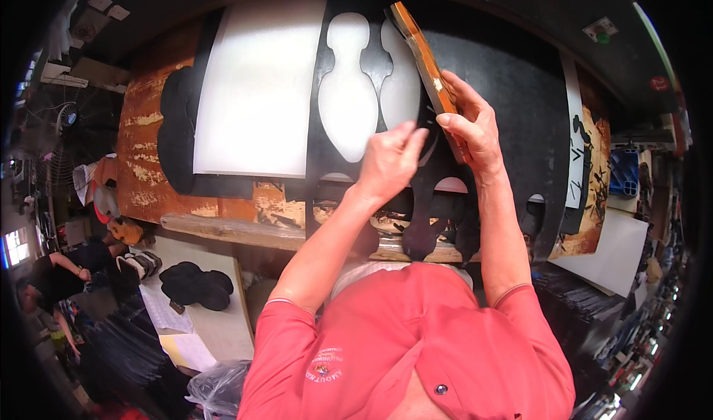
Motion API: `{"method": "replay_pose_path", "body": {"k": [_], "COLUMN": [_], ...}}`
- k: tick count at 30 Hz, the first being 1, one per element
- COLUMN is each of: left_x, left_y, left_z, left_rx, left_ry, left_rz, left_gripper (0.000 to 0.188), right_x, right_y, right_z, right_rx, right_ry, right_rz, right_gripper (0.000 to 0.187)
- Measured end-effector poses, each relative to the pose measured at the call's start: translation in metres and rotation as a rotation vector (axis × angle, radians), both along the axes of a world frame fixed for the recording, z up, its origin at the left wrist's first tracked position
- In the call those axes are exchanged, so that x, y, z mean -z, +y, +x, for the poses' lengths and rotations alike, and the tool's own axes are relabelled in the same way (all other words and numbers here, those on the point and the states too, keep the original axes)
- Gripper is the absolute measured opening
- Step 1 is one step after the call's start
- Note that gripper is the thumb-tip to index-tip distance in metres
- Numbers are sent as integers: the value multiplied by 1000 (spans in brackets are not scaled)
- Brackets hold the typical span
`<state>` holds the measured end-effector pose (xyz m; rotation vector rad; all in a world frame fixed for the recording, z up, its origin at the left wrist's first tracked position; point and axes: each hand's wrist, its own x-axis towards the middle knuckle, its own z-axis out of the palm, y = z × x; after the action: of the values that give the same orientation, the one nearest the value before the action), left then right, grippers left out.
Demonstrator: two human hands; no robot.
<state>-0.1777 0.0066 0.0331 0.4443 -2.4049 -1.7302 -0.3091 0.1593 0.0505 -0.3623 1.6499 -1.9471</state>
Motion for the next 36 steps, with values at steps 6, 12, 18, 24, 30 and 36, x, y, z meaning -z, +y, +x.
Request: {"method": "replay_pose_path", "body": {"k": [6,12,18,24,30,36], "left_x": [0,-6,-17,-20,22,27], "left_y": [-71,-172,-288,-219,-115,-116], "left_z": [53,119,174,137,63,65], "left_rx": [-389,-658,-935,-656,-270,-240], "left_ry": [55,39,-273,58,32,74], "left_rz": [116,-376,-989,-762,-988,-996], "left_gripper": [24,26,48,49,54,52], "right_x": [1,2,4,1,21,32], "right_y": [1,-2,2,33,37,35], "right_z": [-5,-3,2,7,11,15], "right_rx": [-2,12,75,126,191,200], "right_ry": [-51,-36,17,162,956,1050], "right_rz": [-152,-163,-185,-4,713,736], "right_gripper": [86,92,91,85,76,72]}}
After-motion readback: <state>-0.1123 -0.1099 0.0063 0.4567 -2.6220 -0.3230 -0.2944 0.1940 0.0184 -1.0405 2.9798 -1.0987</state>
